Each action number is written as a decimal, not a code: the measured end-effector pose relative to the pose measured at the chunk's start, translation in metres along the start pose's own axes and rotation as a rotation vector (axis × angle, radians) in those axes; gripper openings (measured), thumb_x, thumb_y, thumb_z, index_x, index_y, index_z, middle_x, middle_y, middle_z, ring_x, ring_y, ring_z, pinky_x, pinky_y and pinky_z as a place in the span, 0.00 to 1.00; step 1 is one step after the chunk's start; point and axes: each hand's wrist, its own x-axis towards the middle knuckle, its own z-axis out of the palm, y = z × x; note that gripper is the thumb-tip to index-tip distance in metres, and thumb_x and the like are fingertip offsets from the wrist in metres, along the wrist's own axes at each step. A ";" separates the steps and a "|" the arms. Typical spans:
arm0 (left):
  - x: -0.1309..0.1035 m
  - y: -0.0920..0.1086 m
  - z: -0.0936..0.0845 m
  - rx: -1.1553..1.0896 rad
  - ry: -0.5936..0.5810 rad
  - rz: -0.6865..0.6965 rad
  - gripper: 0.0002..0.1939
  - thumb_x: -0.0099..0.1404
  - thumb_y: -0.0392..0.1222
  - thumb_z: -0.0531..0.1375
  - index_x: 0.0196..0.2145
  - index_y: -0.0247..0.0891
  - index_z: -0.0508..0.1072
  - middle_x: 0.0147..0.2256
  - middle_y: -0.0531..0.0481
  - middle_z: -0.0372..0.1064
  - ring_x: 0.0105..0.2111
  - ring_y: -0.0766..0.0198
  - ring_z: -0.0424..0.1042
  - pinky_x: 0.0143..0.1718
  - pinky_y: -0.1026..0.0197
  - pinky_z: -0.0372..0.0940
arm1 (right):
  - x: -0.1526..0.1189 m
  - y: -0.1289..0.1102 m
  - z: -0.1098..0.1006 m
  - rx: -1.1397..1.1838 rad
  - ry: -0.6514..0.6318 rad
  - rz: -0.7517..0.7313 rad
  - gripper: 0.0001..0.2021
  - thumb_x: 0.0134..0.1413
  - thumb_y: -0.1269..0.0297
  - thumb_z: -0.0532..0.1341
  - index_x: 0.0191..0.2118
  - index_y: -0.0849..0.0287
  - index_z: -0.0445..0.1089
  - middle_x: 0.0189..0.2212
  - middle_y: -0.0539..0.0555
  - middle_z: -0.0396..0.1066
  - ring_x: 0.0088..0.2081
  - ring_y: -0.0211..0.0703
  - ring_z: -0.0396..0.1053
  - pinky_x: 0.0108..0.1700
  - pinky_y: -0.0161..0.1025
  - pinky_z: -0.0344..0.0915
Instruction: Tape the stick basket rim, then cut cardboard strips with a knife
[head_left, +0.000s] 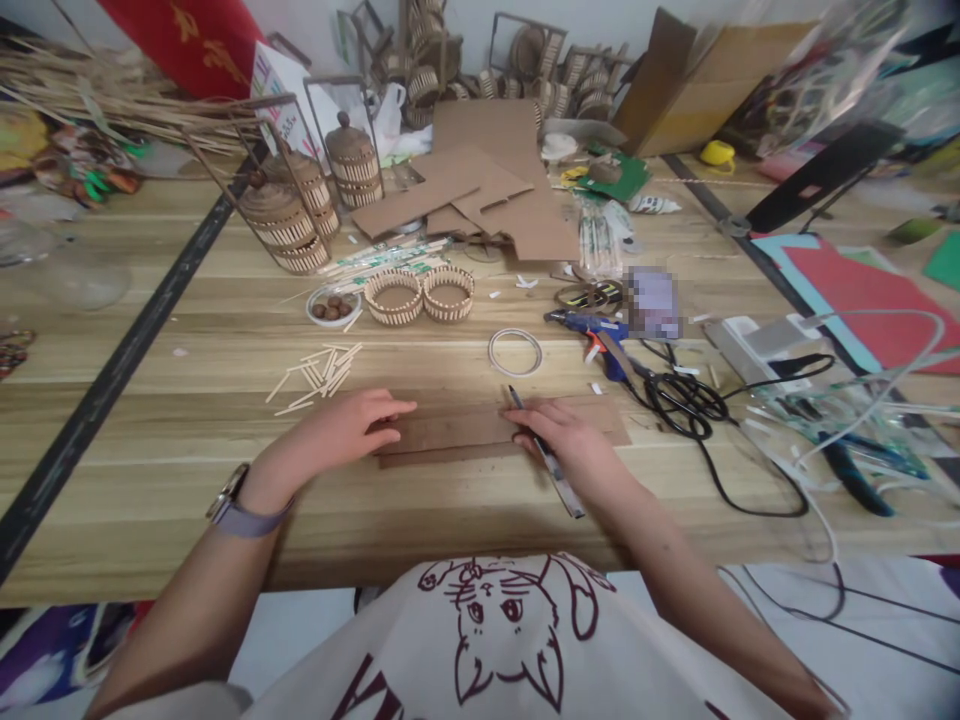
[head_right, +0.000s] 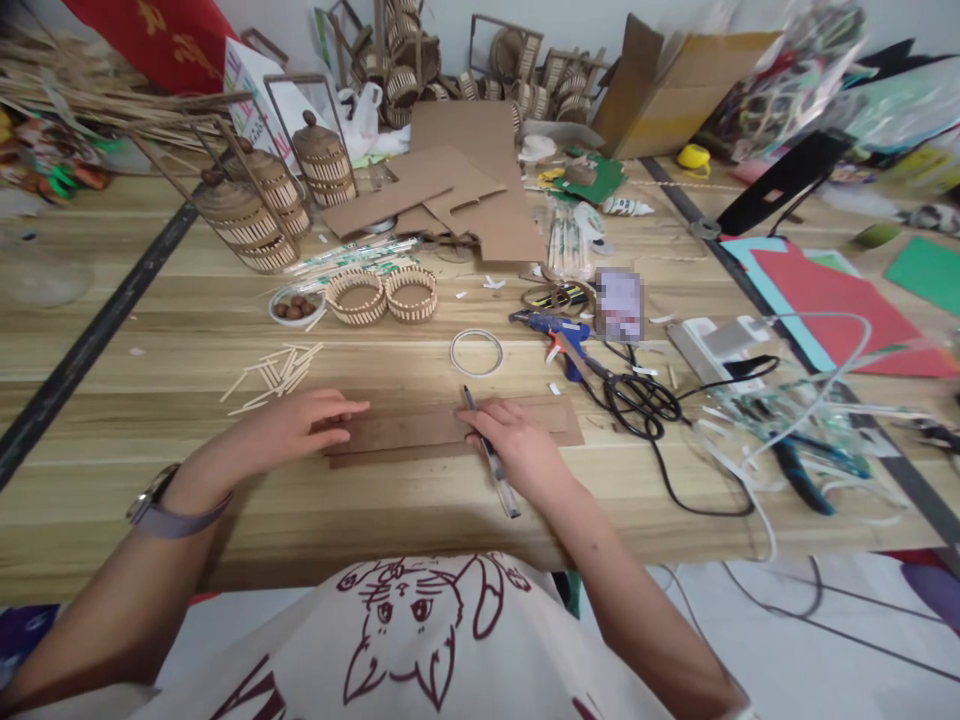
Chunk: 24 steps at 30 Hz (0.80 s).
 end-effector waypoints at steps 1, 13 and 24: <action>-0.002 -0.001 0.001 -0.005 0.013 -0.008 0.22 0.69 0.45 0.54 0.59 0.42 0.70 0.50 0.44 0.70 0.46 0.55 0.71 0.48 0.56 0.64 | 0.002 -0.003 0.001 -0.008 -0.009 0.000 0.13 0.67 0.66 0.56 0.52 0.57 0.73 0.43 0.60 0.76 0.45 0.52 0.72 0.48 0.50 0.72; -0.006 -0.003 0.008 -0.088 0.021 0.020 0.18 0.63 0.41 0.60 0.51 0.42 0.77 0.48 0.46 0.67 0.46 0.55 0.70 0.49 0.56 0.64 | 0.005 -0.017 0.012 -0.040 0.014 -0.009 0.13 0.67 0.67 0.56 0.52 0.56 0.73 0.45 0.60 0.76 0.47 0.52 0.71 0.49 0.51 0.72; -0.010 0.003 0.012 -0.033 0.038 0.009 0.19 0.62 0.37 0.60 0.51 0.42 0.74 0.48 0.46 0.65 0.46 0.56 0.70 0.48 0.56 0.65 | 0.006 -0.016 0.011 -0.043 -0.016 -0.010 0.13 0.67 0.66 0.55 0.53 0.56 0.72 0.46 0.60 0.76 0.48 0.53 0.72 0.49 0.51 0.71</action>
